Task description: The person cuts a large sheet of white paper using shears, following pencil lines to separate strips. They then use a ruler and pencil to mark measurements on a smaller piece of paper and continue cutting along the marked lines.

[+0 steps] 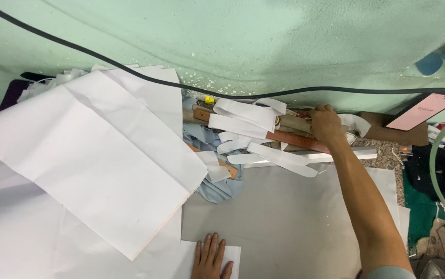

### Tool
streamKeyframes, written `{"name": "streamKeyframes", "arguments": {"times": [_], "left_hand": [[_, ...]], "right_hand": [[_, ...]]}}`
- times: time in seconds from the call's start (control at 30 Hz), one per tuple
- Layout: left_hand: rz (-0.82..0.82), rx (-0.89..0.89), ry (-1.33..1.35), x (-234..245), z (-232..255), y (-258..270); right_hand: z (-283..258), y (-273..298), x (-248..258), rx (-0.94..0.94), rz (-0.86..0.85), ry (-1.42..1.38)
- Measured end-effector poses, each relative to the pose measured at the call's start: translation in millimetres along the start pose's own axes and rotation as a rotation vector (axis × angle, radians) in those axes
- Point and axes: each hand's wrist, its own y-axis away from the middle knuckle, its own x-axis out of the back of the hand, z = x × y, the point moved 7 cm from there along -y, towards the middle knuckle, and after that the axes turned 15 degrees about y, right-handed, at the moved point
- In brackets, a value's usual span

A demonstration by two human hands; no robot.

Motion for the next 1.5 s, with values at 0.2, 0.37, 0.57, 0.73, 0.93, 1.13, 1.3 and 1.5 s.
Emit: {"name": "streamKeyframes", "arguments": {"times": [0.2, 0.37, 0.57, 0.73, 0.93, 1.13, 1.3, 1.5], "left_hand": [[-0.017, -0.015, 0.021, 16.5, 10.8, -13.0], [-0.125, 0.058, 0.046, 17.9, 19.6, -19.4], [-0.175, -0.016, 0.198, 10.2, 74.0, -51.4], [-0.178, 0.023, 0.264, 21.9, 61.7, -32.2], [-0.052, 0.169, -0.098, 33.4, 37.9, 37.6], [-0.008, 0.132, -0.206, 56.7, 54.2, 26.4], [-0.036, 0.145, -0.204, 61.0, 57.1, 28.5], [0.336, 0.175, 0.578, 87.8, 35.3, 57.3]], "right_hand": [[19.9, 28.0, 40.1, -0.3, -0.332, -0.01], [29.4, 61.0, 72.5, -0.174, 0.646, -0.089], [25.7, 67.1, 50.0, -0.237, 0.634, 0.116], [9.2, 15.8, 13.7, -0.197, 0.161, 0.124], [14.4, 6.3, -0.8, -0.142, 0.231, 0.313], [39.3, 125.4, 99.8, -0.208, 0.868, 0.237], [34.0, 243.6, 130.4, -0.259, 0.984, -0.236], [-91.5, 361.0, 113.2, -0.438, 0.409, -1.215]]}}
